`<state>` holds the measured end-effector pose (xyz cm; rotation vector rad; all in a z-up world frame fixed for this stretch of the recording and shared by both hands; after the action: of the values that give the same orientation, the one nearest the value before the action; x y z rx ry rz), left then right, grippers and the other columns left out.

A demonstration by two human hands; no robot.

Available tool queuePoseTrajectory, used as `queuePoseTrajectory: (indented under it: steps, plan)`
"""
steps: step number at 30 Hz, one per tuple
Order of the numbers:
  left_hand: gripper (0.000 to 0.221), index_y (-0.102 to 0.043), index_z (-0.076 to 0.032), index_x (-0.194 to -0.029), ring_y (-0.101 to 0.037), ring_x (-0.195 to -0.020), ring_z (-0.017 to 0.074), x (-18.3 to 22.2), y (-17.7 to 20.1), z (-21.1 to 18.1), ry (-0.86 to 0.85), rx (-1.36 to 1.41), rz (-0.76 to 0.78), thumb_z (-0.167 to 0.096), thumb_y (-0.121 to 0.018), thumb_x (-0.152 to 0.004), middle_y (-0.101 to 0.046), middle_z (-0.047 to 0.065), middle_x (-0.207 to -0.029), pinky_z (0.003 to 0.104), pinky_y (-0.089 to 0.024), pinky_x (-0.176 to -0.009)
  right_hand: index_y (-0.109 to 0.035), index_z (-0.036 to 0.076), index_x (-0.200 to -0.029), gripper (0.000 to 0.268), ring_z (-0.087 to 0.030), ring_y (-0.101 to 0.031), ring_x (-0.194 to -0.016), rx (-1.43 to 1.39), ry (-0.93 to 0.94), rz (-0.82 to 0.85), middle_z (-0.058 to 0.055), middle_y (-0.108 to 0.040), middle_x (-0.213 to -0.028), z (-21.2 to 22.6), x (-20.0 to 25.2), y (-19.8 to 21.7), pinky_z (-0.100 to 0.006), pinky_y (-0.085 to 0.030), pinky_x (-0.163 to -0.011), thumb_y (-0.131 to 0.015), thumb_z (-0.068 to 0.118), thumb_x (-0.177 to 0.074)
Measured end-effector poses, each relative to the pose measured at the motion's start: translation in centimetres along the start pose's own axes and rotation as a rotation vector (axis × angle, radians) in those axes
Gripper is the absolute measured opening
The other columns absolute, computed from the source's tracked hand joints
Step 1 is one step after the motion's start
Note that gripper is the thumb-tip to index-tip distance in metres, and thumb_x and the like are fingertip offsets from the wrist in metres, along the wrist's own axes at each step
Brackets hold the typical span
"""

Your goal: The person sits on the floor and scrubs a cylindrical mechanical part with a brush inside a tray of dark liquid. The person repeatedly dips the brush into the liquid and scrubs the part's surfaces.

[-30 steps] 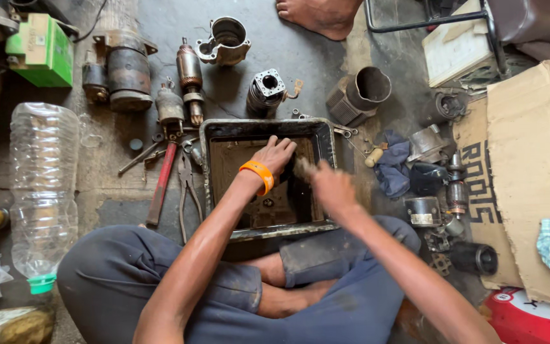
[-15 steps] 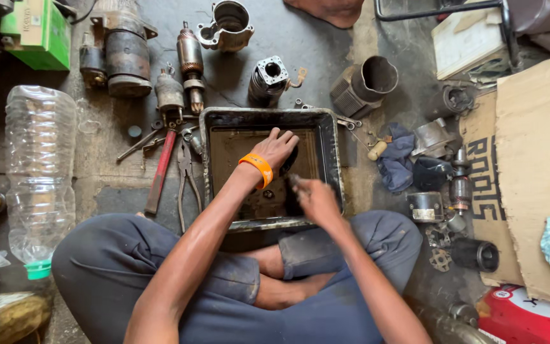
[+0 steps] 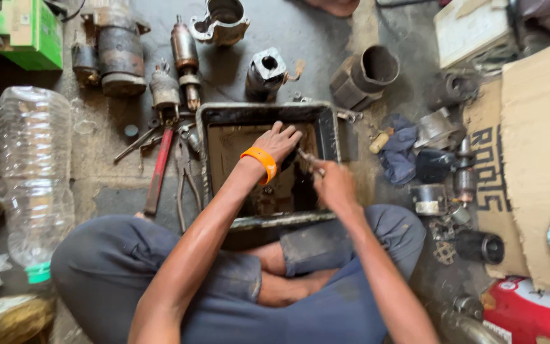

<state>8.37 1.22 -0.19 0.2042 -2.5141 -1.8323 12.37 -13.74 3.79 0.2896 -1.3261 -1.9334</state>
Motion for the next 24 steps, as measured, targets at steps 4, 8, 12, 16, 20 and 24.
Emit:
queuePoseTrajectory:
  steps: [4, 8, 12, 16, 20, 24]
  plan:
    - [0.089, -0.048, -0.009, -0.137, -0.049, -0.119, 0.0432, 0.5, 1.9, 0.2, 0.025, 0.105, 0.036, 0.004, -0.080, -0.055, -0.048, 0.015, -0.140, 0.047, -0.050, -0.099, -0.078, 0.008, -0.111, 0.025, -0.041, -0.073, -0.089, -0.081, 0.128, -0.042, -0.024, -0.074, -0.098, 1.5, -0.2, -0.9, -0.047, -0.056, -0.083, -0.064, 0.014, -0.091]
    - [0.084, -0.049, -0.016, -0.145, -0.053, -0.125, 0.0416, 1.2, 4.5, 0.6, 0.027, 0.369, -0.176, 0.006, -0.076, -0.068, -0.048, 0.014, -0.145, 0.046, -0.050, -0.108, -0.074, 0.004, -0.114, 0.026, -0.037, -0.074, -0.091, -0.269, 0.131, -0.023, -0.024, -0.073, -0.097, 0.3, 0.0, -2.0, -0.042, -0.056, -0.078, -0.063, 0.016, -0.094]
    - [0.090, -0.043, -0.015, -0.147, -0.051, -0.125, 0.0451, 0.7, 4.8, -0.9, -0.065, 0.369, -0.232, 0.001, -0.078, -0.065, -0.043, 0.020, -0.152, 0.048, -0.048, -0.105, -0.072, 0.000, -0.109, 0.025, -0.027, -0.070, -0.071, -0.366, 0.029, 0.053, -0.019, -0.073, -0.079, -1.9, -1.8, -2.0, -0.038, -0.051, -0.068, -0.064, 0.020, -0.096]
    - [0.086, -0.039, -0.018, -0.153, -0.053, -0.117, 0.0454, 1.0, 2.6, -2.8, -0.108, 0.170, -0.269, 0.001, -0.068, -0.074, -0.037, 0.027, -0.156, 0.049, -0.052, -0.098, -0.071, -0.002, -0.099, 0.024, -0.017, -0.066, -0.066, -0.439, 0.119, 0.083, -0.014, -0.070, -0.072, -1.1, -2.0, -2.8, -0.035, -0.050, -0.065, -0.061, 0.020, -0.098]
    - [0.070, -0.041, -0.024, -0.153, -0.056, -0.124, 0.0428, 0.6, 0.7, -2.5, -0.135, 0.151, -0.229, 0.000, -0.058, -0.090, -0.042, 0.022, -0.149, 0.043, -0.057, -0.092, -0.073, 0.000, -0.100, 0.025, -0.021, -0.066, -0.069, -0.430, 0.102, 0.148, -0.013, -0.072, -0.073, -1.1, -1.2, -1.4, -0.037, -0.051, -0.067, -0.063, 0.022, -0.098]
    - [0.086, -0.042, -0.019, -0.153, -0.060, -0.120, 0.0419, 0.6, 1.7, 1.3, -0.027, 0.218, -0.181, 0.009, -0.069, -0.077, -0.041, 0.023, -0.150, 0.046, -0.055, -0.101, -0.078, 0.013, -0.113, 0.028, -0.026, -0.075, -0.076, -0.156, 0.052, 0.240, -0.013, -0.077, -0.077, -0.9, -0.3, 0.3, -0.040, -0.053, -0.074, -0.066, 0.023, -0.090]
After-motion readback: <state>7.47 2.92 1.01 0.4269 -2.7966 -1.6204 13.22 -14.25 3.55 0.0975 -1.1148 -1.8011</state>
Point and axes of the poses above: each hand's wrist, its own x-axis away from the middle knuckle, its own y-axis out of the back of the hand, z = x × y, the point moved 8 cm from there along -x, towards the middle knuckle
